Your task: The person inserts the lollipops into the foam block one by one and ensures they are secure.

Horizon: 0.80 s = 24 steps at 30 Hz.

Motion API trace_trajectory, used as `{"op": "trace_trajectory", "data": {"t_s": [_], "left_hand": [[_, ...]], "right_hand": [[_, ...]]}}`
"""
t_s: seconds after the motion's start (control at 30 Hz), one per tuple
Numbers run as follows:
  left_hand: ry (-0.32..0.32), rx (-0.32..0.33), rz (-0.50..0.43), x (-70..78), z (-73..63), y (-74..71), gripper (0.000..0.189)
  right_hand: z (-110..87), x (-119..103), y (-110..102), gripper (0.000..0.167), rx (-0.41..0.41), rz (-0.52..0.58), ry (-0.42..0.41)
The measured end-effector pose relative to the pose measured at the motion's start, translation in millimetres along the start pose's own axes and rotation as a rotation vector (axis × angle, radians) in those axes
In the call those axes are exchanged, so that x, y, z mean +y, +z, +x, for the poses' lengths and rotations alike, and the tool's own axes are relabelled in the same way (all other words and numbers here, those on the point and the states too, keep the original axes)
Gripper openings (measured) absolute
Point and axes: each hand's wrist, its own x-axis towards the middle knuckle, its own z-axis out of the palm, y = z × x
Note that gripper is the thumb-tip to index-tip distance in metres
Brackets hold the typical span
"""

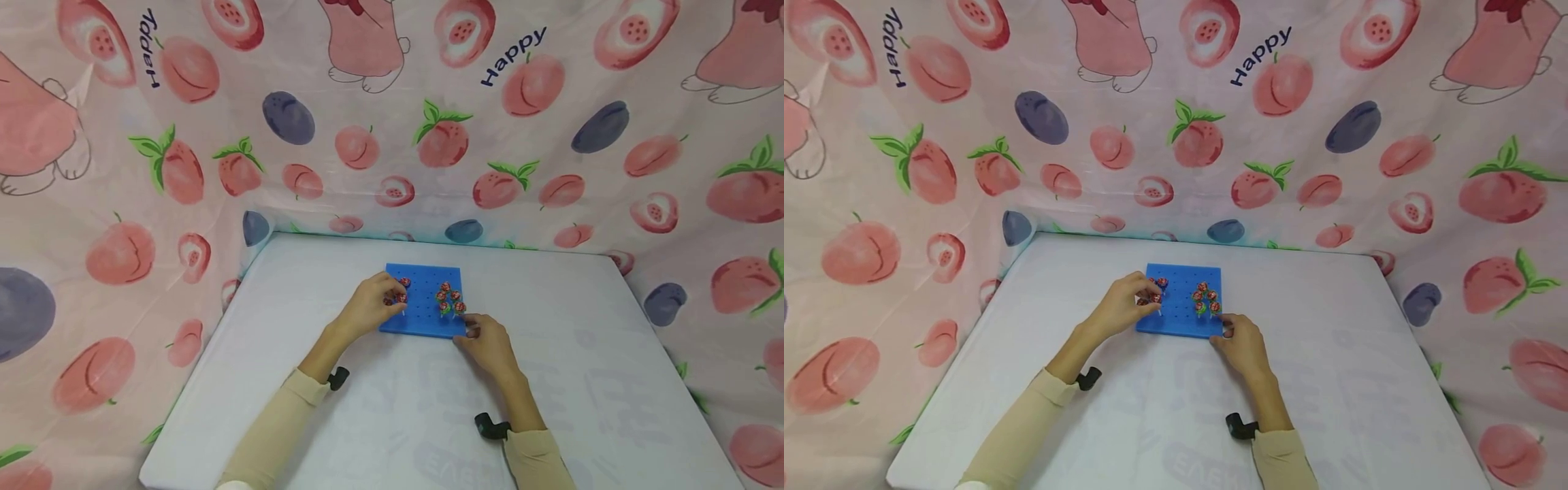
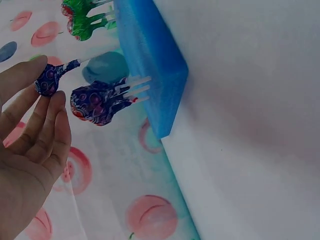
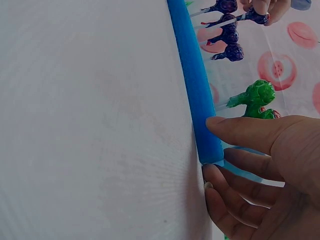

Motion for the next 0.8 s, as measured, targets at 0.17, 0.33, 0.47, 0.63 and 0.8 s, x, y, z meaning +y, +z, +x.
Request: {"op": "trace_trajectory", "data": {"t_s": [0.17,0.33,0.47,0.63,0.8], "left_hand": [[-0.003,-0.014,0.046,-1.9,2.2,4.7,0.020],[-0.014,-0.036,0.075,-2.3,3.7,8.2,0.020],[-0.013,-0.039,0.092,-2.4,4.5,10.3,0.021],[-0.005,-0.030,0.119,-2.2,5.5,11.5,0.023],[-0.003,-0.035,0.131,-1.5,5.7,11.8,0.024]], "right_hand": [[0.4,1,1,0.052,-0.001,-0.003,-0.004],[0.8,1,1,0.052,0.000,-0.003,-0.003],[0.8,0,1,0.052,-0.002,0.002,0.005],[0.7,0,0,0.051,0.001,0.000,-0.004],[0.5,0,1,0.051,0.003,-0.005,-0.001]]}}
